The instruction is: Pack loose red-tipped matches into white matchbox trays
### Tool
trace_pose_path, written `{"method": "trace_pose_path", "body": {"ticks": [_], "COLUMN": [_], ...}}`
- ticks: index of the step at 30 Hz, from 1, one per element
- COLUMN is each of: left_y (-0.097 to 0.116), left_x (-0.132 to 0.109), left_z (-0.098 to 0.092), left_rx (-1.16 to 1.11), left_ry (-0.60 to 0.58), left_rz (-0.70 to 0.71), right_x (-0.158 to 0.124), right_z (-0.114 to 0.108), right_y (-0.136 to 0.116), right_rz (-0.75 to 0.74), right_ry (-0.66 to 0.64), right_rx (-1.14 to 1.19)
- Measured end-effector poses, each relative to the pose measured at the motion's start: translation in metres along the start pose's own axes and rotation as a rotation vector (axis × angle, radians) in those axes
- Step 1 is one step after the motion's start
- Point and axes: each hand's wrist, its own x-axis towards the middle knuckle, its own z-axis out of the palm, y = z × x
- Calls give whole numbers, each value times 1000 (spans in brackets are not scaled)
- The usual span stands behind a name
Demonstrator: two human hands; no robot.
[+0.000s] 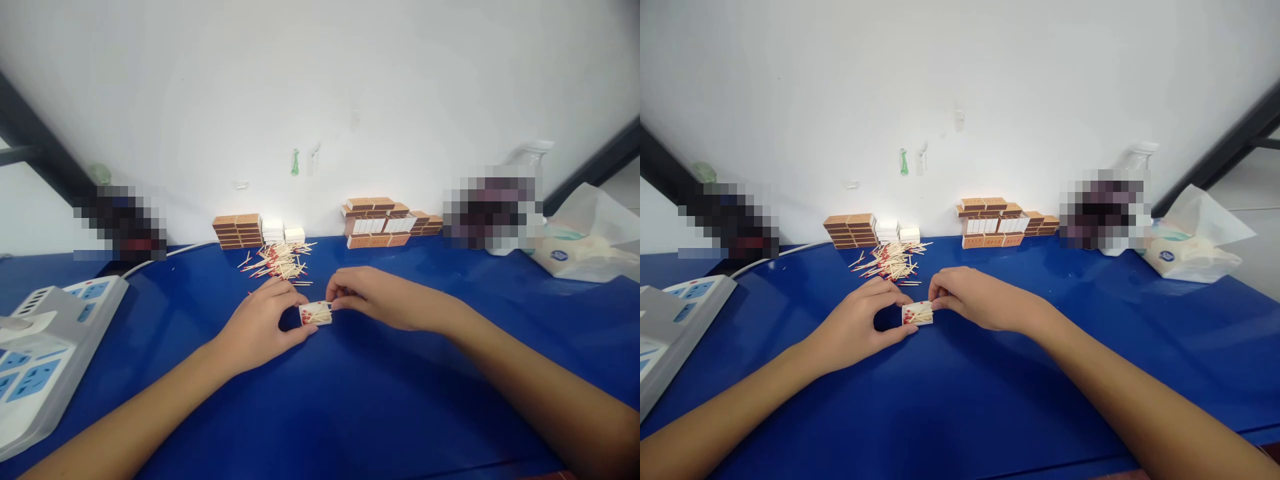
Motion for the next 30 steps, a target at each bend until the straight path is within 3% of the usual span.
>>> {"method": "trace_pose_path", "body": {"ticks": [7, 15, 30], "left_y": [0, 2, 2], "left_x": [0, 1, 0], "left_z": [0, 1, 1], "left_rx": [7, 21, 53], "left_ry": [5, -2, -13], "left_rz": [9, 13, 29], "right_x": [2, 6, 8], "right_z": [7, 28, 27], "right_y": [-7, -16, -12], "right_rz": [-57, -34, -47], "right_ry": [95, 57, 23], "right_rx": [-15, -161, -160]}}
